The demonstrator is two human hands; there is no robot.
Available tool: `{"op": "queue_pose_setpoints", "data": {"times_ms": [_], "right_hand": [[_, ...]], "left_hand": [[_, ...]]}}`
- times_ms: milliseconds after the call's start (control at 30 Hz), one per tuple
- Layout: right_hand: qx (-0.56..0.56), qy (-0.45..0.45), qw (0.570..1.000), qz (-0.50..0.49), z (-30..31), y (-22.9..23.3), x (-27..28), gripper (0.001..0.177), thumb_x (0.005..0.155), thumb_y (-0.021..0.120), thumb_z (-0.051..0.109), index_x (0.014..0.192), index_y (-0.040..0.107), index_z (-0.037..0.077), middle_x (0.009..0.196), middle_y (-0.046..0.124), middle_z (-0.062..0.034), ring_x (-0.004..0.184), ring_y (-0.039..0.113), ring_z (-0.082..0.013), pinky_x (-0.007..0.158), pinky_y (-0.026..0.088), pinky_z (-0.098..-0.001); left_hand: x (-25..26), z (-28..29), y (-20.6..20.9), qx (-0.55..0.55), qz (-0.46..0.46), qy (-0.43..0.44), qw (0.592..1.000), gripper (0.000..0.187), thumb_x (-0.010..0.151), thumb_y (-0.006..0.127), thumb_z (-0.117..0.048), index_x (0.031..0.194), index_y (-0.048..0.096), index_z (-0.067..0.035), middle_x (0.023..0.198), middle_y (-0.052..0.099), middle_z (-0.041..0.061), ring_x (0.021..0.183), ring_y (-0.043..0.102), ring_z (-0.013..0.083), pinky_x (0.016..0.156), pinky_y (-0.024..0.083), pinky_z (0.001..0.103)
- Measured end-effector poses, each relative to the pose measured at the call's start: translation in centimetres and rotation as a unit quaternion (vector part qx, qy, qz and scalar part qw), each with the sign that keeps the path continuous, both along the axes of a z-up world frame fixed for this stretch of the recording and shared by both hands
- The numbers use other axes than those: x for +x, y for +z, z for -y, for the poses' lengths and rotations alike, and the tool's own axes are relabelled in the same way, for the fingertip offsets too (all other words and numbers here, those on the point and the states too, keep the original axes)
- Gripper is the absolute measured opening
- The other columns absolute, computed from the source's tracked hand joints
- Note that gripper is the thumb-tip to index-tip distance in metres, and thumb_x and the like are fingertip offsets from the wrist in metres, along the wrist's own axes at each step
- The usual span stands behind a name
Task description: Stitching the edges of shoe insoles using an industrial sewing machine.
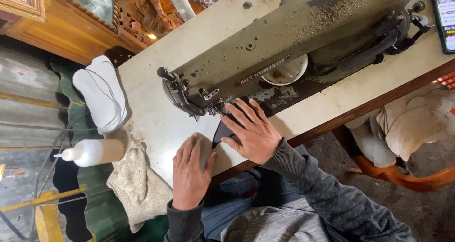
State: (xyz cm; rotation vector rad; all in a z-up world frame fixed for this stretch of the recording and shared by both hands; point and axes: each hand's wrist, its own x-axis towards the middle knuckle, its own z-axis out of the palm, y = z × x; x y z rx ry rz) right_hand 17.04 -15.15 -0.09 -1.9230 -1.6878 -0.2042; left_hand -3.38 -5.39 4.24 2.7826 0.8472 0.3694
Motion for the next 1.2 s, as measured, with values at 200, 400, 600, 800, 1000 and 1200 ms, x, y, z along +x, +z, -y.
{"op": "queue_pose_setpoints", "data": {"times_ms": [200, 400, 600, 800, 1000, 1200], "right_hand": [[-0.013, 0.006, 1.0, 0.002, 0.0, -0.3, 0.0, 0.062, 0.104, 0.051, 0.054, 0.148, 0.055, 0.012, 0.159, 0.046, -0.0143, 0.151, 0.034, -0.0353, 0.126, 0.02, -0.0557], [-0.014, 0.005, 1.0, 0.006, -0.1, -0.3, 0.0, 0.061, 0.105, 0.047, 0.054, 0.149, 0.055, 0.012, 0.158, 0.047, -0.0143, 0.151, 0.034, -0.0356, 0.126, 0.02, -0.0552], [-0.021, 0.023, 0.999, -0.019, 0.1, -0.1, 0.2, 0.058, 0.105, 0.053, 0.05, 0.15, 0.053, 0.015, 0.16, 0.043, -0.012, 0.153, 0.03, -0.0337, 0.126, 0.019, -0.0549], [-0.006, 0.022, 0.998, 0.055, 0.1, 0.2, 1.2, 0.053, 0.103, 0.055, 0.051, 0.143, 0.061, 0.018, 0.154, 0.054, -0.0087, 0.146, 0.043, -0.0291, 0.12, 0.032, -0.0501], [-0.019, 0.033, 0.999, 0.034, 0.1, 0.4, 1.1, 0.053, 0.104, 0.054, 0.048, 0.144, 0.059, 0.015, 0.154, 0.053, -0.0115, 0.149, 0.039, -0.0305, 0.123, 0.027, -0.0507], [-0.029, 0.043, 0.999, 0.014, 0.2, 0.0, 1.3, 0.054, 0.105, 0.05, 0.049, 0.145, 0.058, 0.014, 0.157, 0.049, -0.0114, 0.15, 0.036, -0.0309, 0.124, 0.024, -0.0521]], "left_hand": [[-1.8, 2.0, -1.3, -0.028, 0.008, 0.021, 0.999, 0.052, 0.1, 0.056, -0.045, 0.133, 0.062, -0.006, 0.149, 0.056, 0.022, 0.144, 0.049, 0.0372, 0.113, 0.041, 0.058], [-2.2, 5.7, -0.8, -0.066, 0.049, -0.022, 0.996, 0.049, 0.101, 0.056, -0.043, 0.134, 0.059, -0.007, 0.151, 0.055, 0.018, 0.143, 0.05, 0.0353, 0.11, 0.046, 0.056], [-2.7, 7.0, -0.4, -0.11, 0.052, -0.064, 0.99, 0.055, 0.1, 0.065, -0.037, 0.146, 0.051, -0.008, 0.156, 0.046, 0.012, 0.149, 0.038, 0.035, 0.111, 0.047, 0.056], [-2.4, 7.2, -0.3, -0.12, 0.083, -0.094, 0.985, 0.057, 0.099, 0.071, -0.03, 0.144, 0.052, -0.002, 0.155, 0.049, 0.016, 0.147, 0.041, 0.0367, 0.113, 0.046, 0.052], [-2.1, 7.0, -1.1, -0.121, 0.092, -0.104, 0.983, 0.055, 0.095, 0.076, -0.025, 0.14, 0.055, -0.001, 0.155, 0.047, 0.017, 0.147, 0.04, 0.0384, 0.116, 0.048, 0.054], [-1.5, 7.0, -1.5, -0.114, 0.104, -0.114, 0.981, 0.046, 0.093, 0.079, -0.02, 0.129, 0.061, 0.002, 0.152, 0.05, 0.021, 0.145, 0.042, 0.0417, 0.113, 0.048, 0.056]]}}
